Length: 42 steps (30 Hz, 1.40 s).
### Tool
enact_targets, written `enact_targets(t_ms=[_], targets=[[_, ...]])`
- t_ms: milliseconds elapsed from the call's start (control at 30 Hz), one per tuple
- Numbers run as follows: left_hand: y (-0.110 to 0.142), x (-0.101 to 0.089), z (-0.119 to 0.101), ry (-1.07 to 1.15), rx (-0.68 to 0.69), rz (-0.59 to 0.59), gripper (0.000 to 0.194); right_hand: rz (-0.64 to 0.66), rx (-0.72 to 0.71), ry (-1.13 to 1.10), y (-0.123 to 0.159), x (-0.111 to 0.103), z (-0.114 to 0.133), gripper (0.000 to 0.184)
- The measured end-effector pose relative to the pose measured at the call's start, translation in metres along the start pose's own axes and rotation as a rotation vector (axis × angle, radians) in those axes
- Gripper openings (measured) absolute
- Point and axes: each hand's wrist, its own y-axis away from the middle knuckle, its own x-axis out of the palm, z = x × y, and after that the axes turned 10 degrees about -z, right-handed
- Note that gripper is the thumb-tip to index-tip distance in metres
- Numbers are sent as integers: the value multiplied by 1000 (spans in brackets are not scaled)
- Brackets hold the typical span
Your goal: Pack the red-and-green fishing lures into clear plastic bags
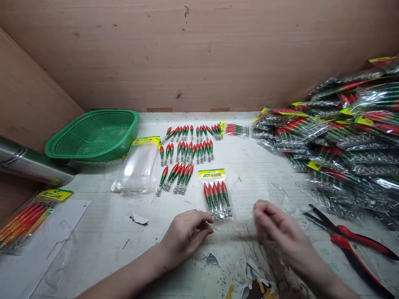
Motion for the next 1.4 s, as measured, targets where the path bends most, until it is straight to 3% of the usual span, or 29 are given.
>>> enact_targets(t_ms=[67,133,200,267,333,400,467,567,767,900,1000,1167,1233,1400], targets=[[2,-5,4,-2,-18,-9,9,-212,0,126,-7,-32,-16,18],[6,-6,9,-37,38,-23,12,-449,-152,493,-15,-60,-31,19],[9,-7,14,-116,152,-31,19,-533,-329,803,-18,-73,-37,20],[9,-8,17,-210,271,-43,24,-405,-535,934,-16,-67,-34,24],[6,-12,18,-266,385,-26,24,-167,-816,950,-11,-45,-24,32],[-1,-17,18,-253,484,59,22,37,-1092,901,-6,-18,-13,34],[-7,-20,18,-192,526,169,24,147,-1228,797,-6,5,-6,31],[-9,-19,20,-157,485,191,26,225,-1172,615,-12,20,-6,29],[-1,-2,24,-138,310,-88,19,209,-792,361,-18,18,-20,25],[-2,2,19,-110,158,-118,15,144,-707,314,-15,26,-23,14],[-4,0,19,-79,196,-108,13,134,-678,320,-16,31,-23,7],[-3,-2,23,-132,238,-156,16,143,-597,267,-18,30,-22,14],[-3,1,22,-159,167,-163,15,125,-519,260,-16,29,-21,15],[-10,9,11,-134,-162,-137,16,-2,-295,319,-10,35,-14,18]])
